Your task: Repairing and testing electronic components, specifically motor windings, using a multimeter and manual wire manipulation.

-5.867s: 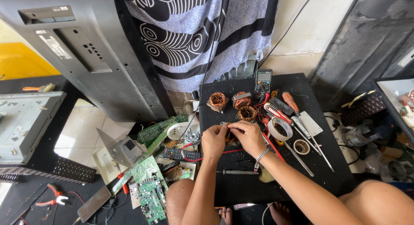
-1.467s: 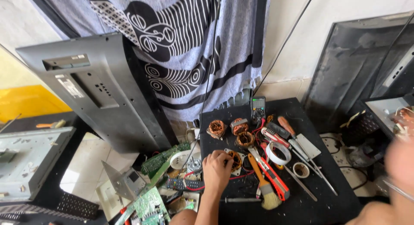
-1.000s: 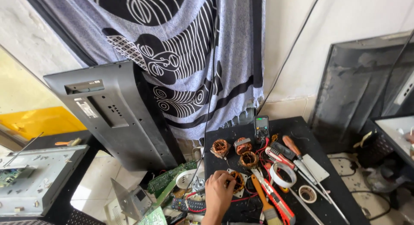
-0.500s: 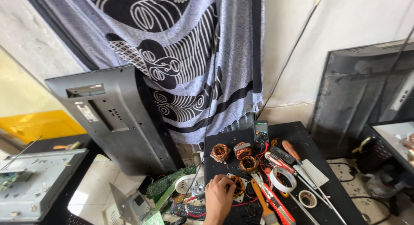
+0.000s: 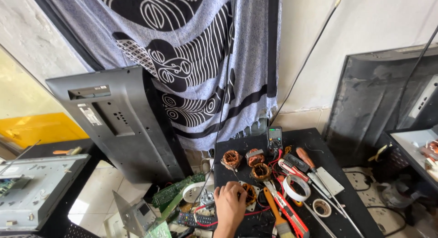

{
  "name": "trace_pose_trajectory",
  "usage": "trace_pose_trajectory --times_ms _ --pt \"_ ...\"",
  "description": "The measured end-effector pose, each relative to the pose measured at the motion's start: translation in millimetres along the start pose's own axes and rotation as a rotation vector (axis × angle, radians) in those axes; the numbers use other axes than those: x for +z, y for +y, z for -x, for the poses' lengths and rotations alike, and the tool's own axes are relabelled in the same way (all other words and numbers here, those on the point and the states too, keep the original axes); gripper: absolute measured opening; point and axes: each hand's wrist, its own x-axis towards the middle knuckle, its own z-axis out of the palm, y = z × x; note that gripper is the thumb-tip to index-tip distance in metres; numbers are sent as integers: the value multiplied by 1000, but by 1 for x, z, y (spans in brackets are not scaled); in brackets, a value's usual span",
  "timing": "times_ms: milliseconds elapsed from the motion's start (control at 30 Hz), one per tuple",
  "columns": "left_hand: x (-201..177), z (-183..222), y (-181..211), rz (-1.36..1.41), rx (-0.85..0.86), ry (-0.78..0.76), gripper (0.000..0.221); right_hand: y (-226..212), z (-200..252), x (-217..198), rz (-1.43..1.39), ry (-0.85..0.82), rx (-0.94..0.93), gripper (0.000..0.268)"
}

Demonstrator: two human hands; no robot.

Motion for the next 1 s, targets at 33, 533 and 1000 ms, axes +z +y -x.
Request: trace_pose_trajectory --times_ms 33,533,1000 --pt "1 -1 -2 25 -2 25 7 3 7 3 19 -5 0 6" --pt "7 4 -17 100 51 71 14 49 161 139 273 -819 -211 23" --pt "13 0 -19 54 -50 35 15 108 224 158 503 -1000 -328 33"
